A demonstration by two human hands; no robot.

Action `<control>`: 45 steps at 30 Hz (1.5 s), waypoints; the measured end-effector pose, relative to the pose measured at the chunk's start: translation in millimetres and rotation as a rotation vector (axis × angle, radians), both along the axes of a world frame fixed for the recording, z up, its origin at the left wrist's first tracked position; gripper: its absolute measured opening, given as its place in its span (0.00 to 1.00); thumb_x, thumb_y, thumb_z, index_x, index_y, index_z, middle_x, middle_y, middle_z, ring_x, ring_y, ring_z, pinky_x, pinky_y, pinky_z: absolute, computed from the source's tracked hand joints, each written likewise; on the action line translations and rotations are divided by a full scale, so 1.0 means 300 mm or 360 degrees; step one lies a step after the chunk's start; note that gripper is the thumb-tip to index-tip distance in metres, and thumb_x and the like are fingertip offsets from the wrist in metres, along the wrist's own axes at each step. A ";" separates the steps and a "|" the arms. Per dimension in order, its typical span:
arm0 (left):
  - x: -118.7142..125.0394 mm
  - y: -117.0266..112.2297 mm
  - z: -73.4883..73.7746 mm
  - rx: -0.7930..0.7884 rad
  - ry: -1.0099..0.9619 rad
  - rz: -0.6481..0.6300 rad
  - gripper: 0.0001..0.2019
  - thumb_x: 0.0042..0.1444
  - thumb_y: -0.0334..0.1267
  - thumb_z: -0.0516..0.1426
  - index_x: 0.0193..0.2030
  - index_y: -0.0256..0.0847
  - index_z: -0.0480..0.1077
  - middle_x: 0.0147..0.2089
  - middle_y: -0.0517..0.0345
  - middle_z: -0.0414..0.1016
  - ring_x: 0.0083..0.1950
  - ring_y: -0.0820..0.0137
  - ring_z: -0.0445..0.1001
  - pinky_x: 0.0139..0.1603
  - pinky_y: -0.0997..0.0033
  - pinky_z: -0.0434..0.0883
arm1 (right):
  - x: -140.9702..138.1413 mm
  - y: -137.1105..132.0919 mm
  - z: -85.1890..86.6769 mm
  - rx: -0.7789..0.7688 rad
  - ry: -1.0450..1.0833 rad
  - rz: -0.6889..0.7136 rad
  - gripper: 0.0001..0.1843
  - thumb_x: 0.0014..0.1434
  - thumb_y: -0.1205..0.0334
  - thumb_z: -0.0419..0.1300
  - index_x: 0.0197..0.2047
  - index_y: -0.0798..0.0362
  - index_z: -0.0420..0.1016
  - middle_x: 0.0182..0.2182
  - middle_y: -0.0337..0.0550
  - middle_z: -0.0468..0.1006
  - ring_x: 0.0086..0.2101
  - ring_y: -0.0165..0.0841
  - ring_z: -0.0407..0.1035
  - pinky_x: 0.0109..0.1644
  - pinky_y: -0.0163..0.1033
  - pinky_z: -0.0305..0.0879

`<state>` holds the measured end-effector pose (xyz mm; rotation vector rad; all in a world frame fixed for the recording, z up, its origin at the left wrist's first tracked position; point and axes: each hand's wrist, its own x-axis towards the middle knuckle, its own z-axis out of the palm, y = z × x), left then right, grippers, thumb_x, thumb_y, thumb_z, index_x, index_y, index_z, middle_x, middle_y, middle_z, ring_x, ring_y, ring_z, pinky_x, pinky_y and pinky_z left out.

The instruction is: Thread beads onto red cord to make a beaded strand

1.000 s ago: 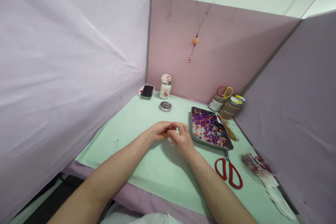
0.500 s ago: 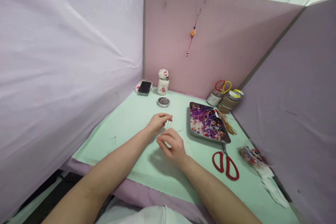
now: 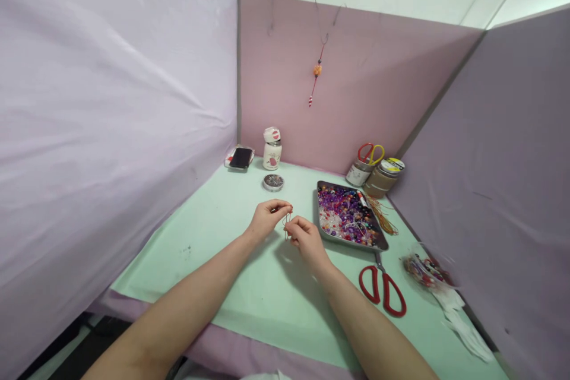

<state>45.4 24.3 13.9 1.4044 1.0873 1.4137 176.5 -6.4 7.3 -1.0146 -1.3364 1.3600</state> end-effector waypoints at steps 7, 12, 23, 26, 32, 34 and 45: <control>0.004 -0.011 0.009 -0.0018 0.0060 -0.0069 0.10 0.47 0.42 0.60 0.31 0.37 0.75 0.32 0.55 0.76 0.36 0.69 0.70 0.40 0.70 0.66 | 0.008 0.013 0.004 -0.0029 0.0066 -0.0068 0.14 0.46 0.52 0.62 0.22 0.54 0.68 0.19 0.35 0.65 0.21 0.25 0.53 0.22 0.32 0.47; 0.005 -0.014 0.013 0.0017 0.0115 -0.0083 0.10 0.47 0.43 0.60 0.31 0.37 0.75 0.33 0.54 0.76 0.37 0.69 0.71 0.41 0.70 0.67 | 0.018 0.028 -0.001 -0.0071 0.0162 -0.0055 0.16 0.46 0.50 0.64 0.25 0.55 0.71 0.20 0.35 0.65 0.20 0.23 0.53 0.23 0.32 0.48; -0.001 -0.008 -0.012 0.0136 0.0438 -0.0126 0.10 0.50 0.40 0.57 0.33 0.37 0.76 0.34 0.53 0.76 0.33 0.71 0.69 0.35 0.73 0.65 | 0.044 0.057 0.005 -0.0167 0.0295 -0.0096 0.18 0.42 0.51 0.68 0.27 0.55 0.69 0.21 0.36 0.72 0.20 0.23 0.57 0.23 0.31 0.48; -0.002 -0.010 -0.009 0.0156 0.0469 -0.0168 0.10 0.50 0.40 0.56 0.33 0.37 0.76 0.34 0.53 0.75 0.33 0.71 0.69 0.35 0.73 0.64 | 0.057 0.062 0.017 -0.0217 0.0273 -0.0047 0.19 0.40 0.51 0.69 0.26 0.55 0.68 0.20 0.36 0.71 0.19 0.22 0.55 0.21 0.31 0.46; 0.001 -0.017 0.001 0.0070 0.0407 -0.0271 0.10 0.50 0.40 0.56 0.33 0.37 0.76 0.33 0.55 0.75 0.31 0.73 0.67 0.33 0.74 0.62 | 0.069 0.062 0.029 -0.0180 0.0240 -0.0019 0.20 0.41 0.53 0.69 0.34 0.52 0.69 0.17 0.28 0.64 0.17 0.21 0.50 0.20 0.30 0.44; 0.003 -0.018 0.002 -0.0009 0.0355 -0.0311 0.10 0.49 0.40 0.57 0.33 0.37 0.76 0.32 0.55 0.75 0.31 0.72 0.67 0.34 0.74 0.63 | 0.068 0.063 0.027 -0.0046 0.0130 -0.0126 0.17 0.42 0.53 0.68 0.33 0.52 0.71 0.19 0.29 0.66 0.17 0.21 0.52 0.21 0.31 0.48; 0.002 -0.017 0.002 -0.0452 0.0206 -0.0653 0.09 0.43 0.40 0.62 0.30 0.37 0.77 0.30 0.54 0.77 0.35 0.69 0.72 0.40 0.71 0.66 | 0.152 0.117 0.086 -0.0051 0.0927 -0.0476 0.13 0.42 0.61 0.70 0.31 0.51 0.72 0.30 0.37 0.78 0.30 0.26 0.73 0.29 0.29 0.67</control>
